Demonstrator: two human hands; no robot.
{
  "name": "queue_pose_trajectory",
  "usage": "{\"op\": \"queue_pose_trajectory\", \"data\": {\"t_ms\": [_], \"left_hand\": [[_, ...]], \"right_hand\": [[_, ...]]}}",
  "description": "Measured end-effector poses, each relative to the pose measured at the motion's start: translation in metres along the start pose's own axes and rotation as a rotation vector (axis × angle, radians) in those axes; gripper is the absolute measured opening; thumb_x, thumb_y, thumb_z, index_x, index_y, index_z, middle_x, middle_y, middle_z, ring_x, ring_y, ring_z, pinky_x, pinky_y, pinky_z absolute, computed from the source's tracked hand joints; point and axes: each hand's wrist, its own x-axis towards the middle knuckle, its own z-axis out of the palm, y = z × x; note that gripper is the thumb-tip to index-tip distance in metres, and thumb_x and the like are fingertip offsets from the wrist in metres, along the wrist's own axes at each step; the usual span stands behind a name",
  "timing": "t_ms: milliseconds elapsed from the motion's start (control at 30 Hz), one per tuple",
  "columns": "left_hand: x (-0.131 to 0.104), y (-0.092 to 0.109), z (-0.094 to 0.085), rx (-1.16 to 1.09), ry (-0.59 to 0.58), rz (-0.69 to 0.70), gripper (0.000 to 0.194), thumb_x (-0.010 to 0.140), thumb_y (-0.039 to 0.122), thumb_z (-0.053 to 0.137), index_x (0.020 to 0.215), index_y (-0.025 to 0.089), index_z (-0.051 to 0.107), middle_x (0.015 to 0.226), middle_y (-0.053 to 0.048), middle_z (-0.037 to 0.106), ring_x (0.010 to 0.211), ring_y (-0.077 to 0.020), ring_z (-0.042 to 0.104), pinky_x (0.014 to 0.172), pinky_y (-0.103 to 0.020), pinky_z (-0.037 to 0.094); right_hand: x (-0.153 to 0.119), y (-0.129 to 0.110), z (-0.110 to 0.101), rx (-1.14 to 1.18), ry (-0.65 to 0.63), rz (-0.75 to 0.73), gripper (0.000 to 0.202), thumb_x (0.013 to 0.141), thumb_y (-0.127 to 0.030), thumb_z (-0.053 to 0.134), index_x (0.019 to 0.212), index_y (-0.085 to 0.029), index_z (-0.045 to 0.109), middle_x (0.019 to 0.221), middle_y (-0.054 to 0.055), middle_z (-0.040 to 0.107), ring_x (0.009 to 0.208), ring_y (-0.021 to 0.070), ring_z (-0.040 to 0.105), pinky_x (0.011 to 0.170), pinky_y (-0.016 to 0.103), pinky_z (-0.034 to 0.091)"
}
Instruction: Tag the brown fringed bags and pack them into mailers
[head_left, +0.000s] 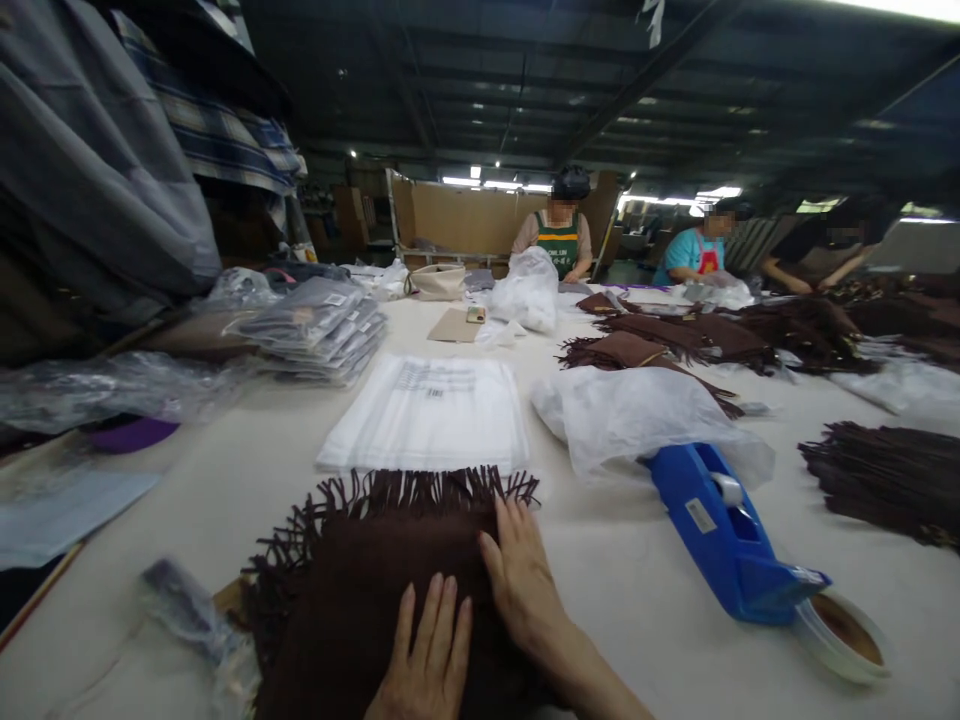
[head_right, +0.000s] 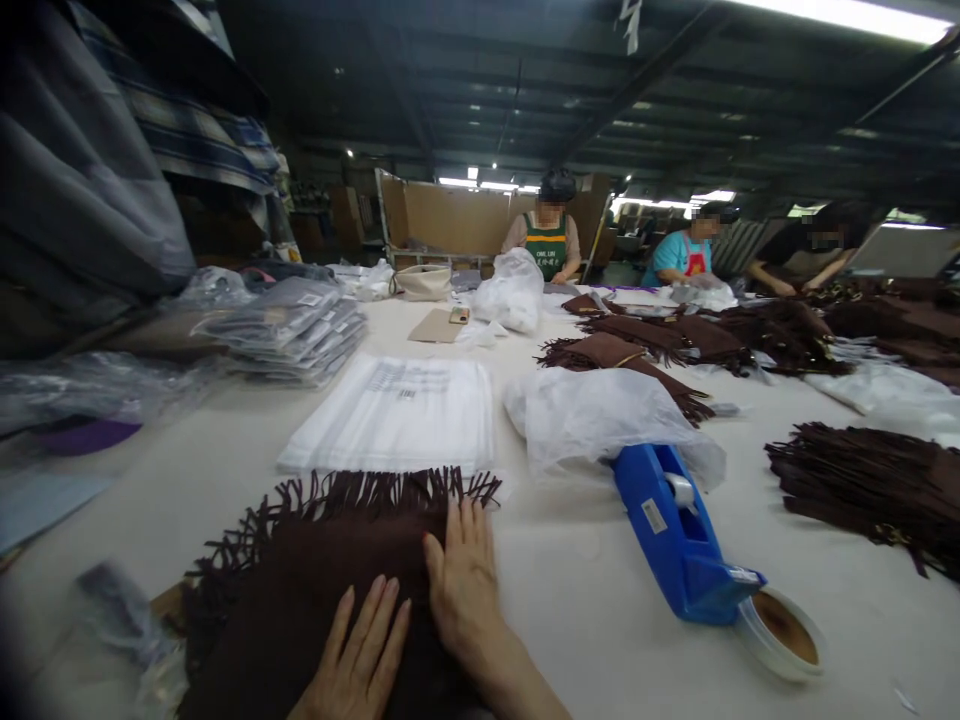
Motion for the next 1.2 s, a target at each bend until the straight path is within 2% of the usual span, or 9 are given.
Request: {"op": "queue_pose_trajectory", "data": {"t_ms": [100, 267, 500, 567, 633, 733, 833, 1067, 1200], "left_hand": [[-0.004, -0.005, 0.001, -0.061, 0.062, -0.003, 0.032, 0.086, 0.006, 0.028, 0.098, 0.004, 0.057, 0.099, -0.019, 0.065, 0.129, -0.0347, 0.035, 0.109, -0.054, 0.026], [-0.005, -0.007, 0.002, -0.035, 0.074, -0.009, 0.030, 0.083, 0.002, 0.029, 0.092, 0.005, 0.057, 0.093, -0.015, 0.066, 0.111, -0.0303, 0.055, 0.106, -0.051, 0.033], [0.020, 0.003, 0.007, 0.034, 0.325, -0.189, 0.030, 0.084, 0.004, 0.031, 0.073, 0.012, 0.058, 0.075, -0.005, 0.064, 0.084, -0.0190, 0.063, 0.108, -0.043, 0.029], [0.019, -0.023, -0.013, -0.085, 0.217, -0.158, 0.020, 0.086, 0.012, 0.038, 0.085, 0.013, 0.058, 0.085, -0.005, 0.065, 0.094, -0.0171, 0.060, 0.107, -0.036, 0.031], [0.010, -0.062, -0.045, -0.269, -0.058, -0.202, 0.029, 0.085, 0.022, 0.041, 0.109, 0.011, 0.052, 0.104, -0.010, 0.062, 0.109, -0.0208, 0.053, 0.102, -0.038, 0.038], [-0.018, -0.128, -0.087, -0.331, -0.352, -0.516, 0.038, 0.074, 0.004, 0.034, 0.108, 0.012, 0.047, 0.109, -0.013, 0.057, 0.107, -0.0199, 0.051, 0.095, -0.038, 0.044], [-0.054, -0.168, -0.109, -0.296, -0.541, -0.522, 0.050, 0.062, -0.001, 0.033, 0.107, 0.014, 0.048, 0.108, -0.011, 0.057, 0.110, -0.0212, 0.049, 0.100, -0.045, 0.038], [-0.075, -0.147, -0.157, -0.214, -0.826, -0.614, 0.039, 0.071, 0.011, 0.048, 0.110, 0.017, 0.049, 0.106, -0.010, 0.056, 0.100, -0.0253, 0.051, 0.096, -0.047, 0.038], [-0.061, -0.145, -0.154, -0.323, -0.821, -0.740, 0.022, 0.087, 0.013, 0.036, 0.097, 0.022, 0.053, 0.093, -0.003, 0.057, 0.088, -0.0184, 0.053, 0.081, -0.033, 0.044]], "right_hand": [[-0.005, -0.026, 0.025, -0.118, -0.037, -0.012, 0.049, 0.090, -0.036, 0.044, 0.129, -0.007, 0.049, 0.135, 0.019, 0.047, 0.129, 0.0307, 0.039, 0.107, 0.050, 0.030], [-0.014, -0.033, 0.042, -0.223, 0.031, -0.091, 0.042, 0.093, -0.030, 0.035, 0.125, -0.010, 0.053, 0.132, 0.016, 0.052, 0.126, 0.0274, 0.043, 0.107, 0.048, 0.028], [-0.011, 0.007, 0.042, -0.423, 0.240, -0.690, 0.031, 0.083, -0.012, 0.038, 0.096, -0.014, 0.065, 0.119, 0.019, 0.060, 0.114, 0.0384, 0.048, 0.091, 0.057, 0.037], [-0.006, 0.008, 0.040, -0.420, 0.289, -0.765, 0.031, 0.080, -0.007, 0.037, 0.093, -0.011, 0.065, 0.114, 0.022, 0.061, 0.108, 0.0407, 0.052, 0.084, 0.057, 0.041], [-0.003, 0.003, 0.035, -0.430, 0.316, -0.808, 0.031, 0.077, -0.003, 0.037, 0.090, -0.010, 0.064, 0.109, 0.024, 0.062, 0.101, 0.0417, 0.055, 0.078, 0.057, 0.044], [0.000, -0.005, 0.028, -0.455, 0.344, -0.837, 0.030, 0.074, 0.001, 0.038, 0.087, -0.009, 0.063, 0.103, 0.024, 0.064, 0.095, 0.0423, 0.058, 0.074, 0.057, 0.046], [0.001, -0.008, 0.024, -0.455, 0.349, -0.863, 0.030, 0.072, 0.003, 0.039, 0.086, -0.010, 0.062, 0.100, 0.024, 0.065, 0.092, 0.0425, 0.060, 0.071, 0.057, 0.048], [0.003, -0.005, 0.026, -0.477, 0.318, -0.874, 0.029, 0.072, 0.001, 0.040, 0.088, -0.010, 0.061, 0.101, 0.024, 0.065, 0.091, 0.0413, 0.060, 0.072, 0.056, 0.049], [0.002, 0.008, 0.032, -0.501, 0.277, -0.872, 0.027, 0.073, -0.005, 0.042, 0.090, -0.012, 0.063, 0.106, 0.022, 0.063, 0.097, 0.0410, 0.058, 0.076, 0.055, 0.047]]}}
